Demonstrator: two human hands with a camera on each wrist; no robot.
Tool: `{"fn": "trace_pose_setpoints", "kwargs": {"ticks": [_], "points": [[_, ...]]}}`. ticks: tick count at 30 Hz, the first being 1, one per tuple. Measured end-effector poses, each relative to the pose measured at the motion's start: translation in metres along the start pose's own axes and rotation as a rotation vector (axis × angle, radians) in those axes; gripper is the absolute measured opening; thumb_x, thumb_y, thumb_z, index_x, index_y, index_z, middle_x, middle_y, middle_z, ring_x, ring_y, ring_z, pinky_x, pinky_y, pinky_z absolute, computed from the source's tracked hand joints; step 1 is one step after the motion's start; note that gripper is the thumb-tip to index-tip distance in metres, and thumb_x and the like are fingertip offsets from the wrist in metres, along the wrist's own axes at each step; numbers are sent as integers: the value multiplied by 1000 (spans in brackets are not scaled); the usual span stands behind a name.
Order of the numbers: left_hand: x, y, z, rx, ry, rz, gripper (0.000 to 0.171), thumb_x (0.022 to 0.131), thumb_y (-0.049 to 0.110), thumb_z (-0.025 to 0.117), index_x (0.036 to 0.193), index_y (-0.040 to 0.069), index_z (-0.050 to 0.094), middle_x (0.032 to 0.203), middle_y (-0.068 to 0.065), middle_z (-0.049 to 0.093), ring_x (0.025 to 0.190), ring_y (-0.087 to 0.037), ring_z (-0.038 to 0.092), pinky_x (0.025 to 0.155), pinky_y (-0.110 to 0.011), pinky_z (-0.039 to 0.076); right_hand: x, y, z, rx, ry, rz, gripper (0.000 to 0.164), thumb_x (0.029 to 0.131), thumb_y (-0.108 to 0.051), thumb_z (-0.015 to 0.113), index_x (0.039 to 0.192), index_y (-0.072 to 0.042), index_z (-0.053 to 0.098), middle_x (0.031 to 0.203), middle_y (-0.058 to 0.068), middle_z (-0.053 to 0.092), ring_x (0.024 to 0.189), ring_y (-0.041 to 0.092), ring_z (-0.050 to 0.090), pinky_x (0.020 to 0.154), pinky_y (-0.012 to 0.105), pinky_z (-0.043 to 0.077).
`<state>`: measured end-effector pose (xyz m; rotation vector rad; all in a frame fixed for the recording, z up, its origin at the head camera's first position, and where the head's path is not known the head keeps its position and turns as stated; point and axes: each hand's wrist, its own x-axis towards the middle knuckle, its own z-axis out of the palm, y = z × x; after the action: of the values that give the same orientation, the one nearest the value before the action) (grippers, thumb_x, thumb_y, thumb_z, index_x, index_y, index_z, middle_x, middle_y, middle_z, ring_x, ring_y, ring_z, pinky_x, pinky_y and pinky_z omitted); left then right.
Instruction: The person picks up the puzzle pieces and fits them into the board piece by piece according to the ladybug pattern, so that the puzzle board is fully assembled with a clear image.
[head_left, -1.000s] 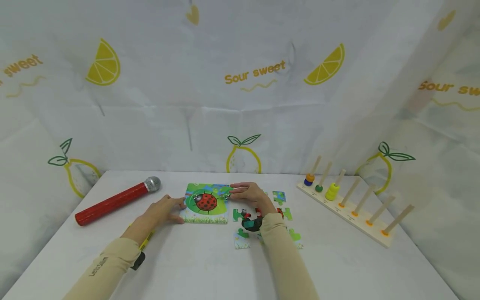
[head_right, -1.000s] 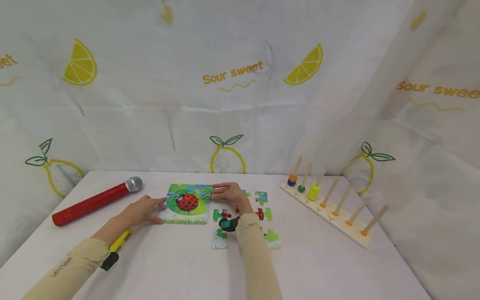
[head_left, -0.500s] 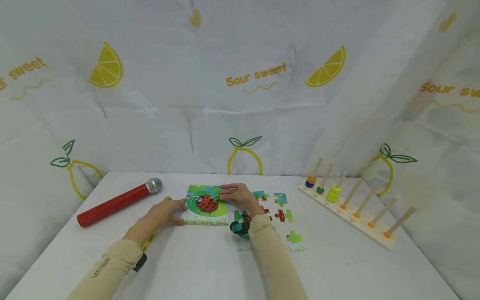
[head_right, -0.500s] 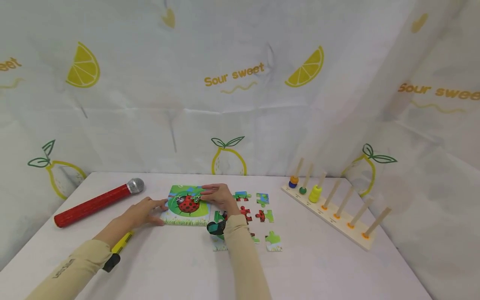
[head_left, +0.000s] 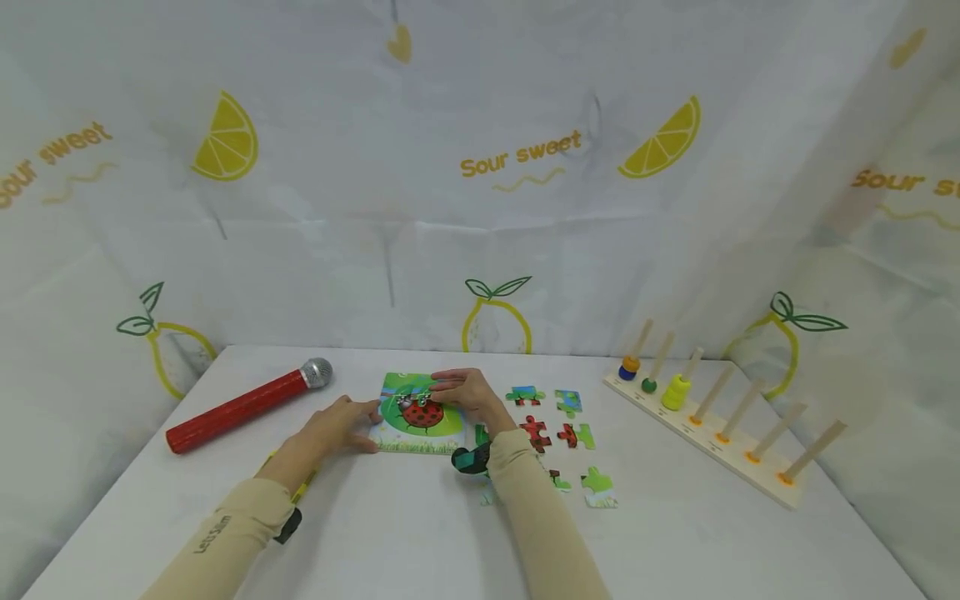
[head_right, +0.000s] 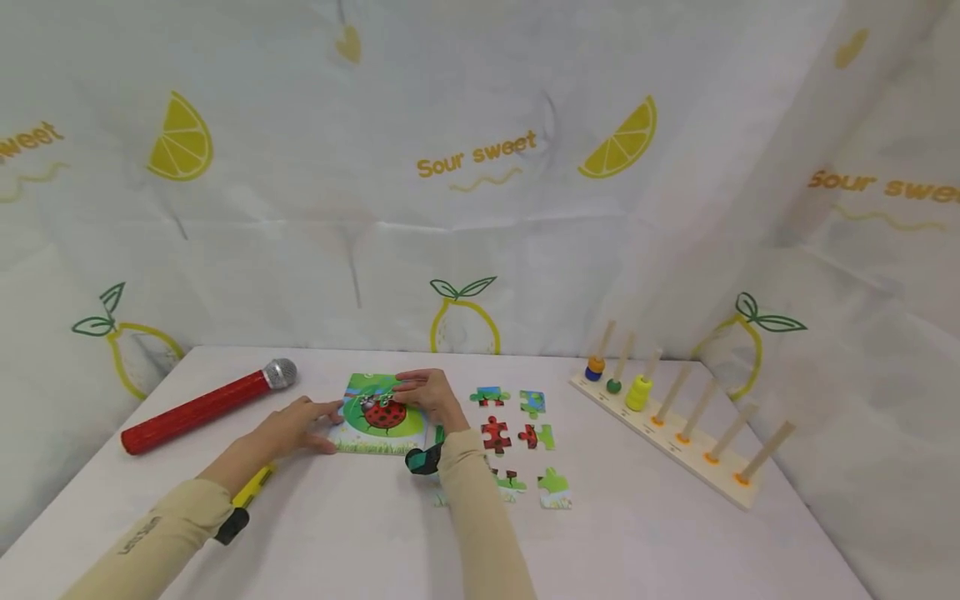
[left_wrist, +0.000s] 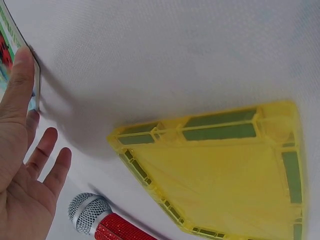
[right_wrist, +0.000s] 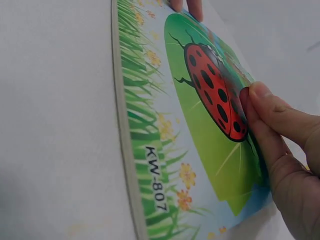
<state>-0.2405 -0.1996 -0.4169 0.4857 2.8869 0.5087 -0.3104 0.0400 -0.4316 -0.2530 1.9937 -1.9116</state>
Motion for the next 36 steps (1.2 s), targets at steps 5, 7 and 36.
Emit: {"fn": "trace_pose_setpoints", "kwargs": {"ticks": [5,7,36], "points": [[2,2,2,12,-5,-16,68,77,29,78,134,3,54,114,-3,65,114,-34,49,92,-64,40,2,3,8,-121,44,-75,39,82,9,69,120,12,60,116,27,62,102,28,63,81,29,55],[1,2,2,24,-6,-18,68,77,29,78,134,3,54,114,-3,65,116,-36,49,92,-64,40,3,4,11,-171,71,-83,38,81,7,71,117,11,62,113,25,64,103,30,62,82,30,55],[1,1,2,33,-7,-38,67,78,29,78,135,4,54,115,-5,63,113,-35,51,91,-59,44,10,-5,32,-476,174,-141,36,76,0,79,109,6,68,101,20,69,90,30,67,81,35,55]]}}
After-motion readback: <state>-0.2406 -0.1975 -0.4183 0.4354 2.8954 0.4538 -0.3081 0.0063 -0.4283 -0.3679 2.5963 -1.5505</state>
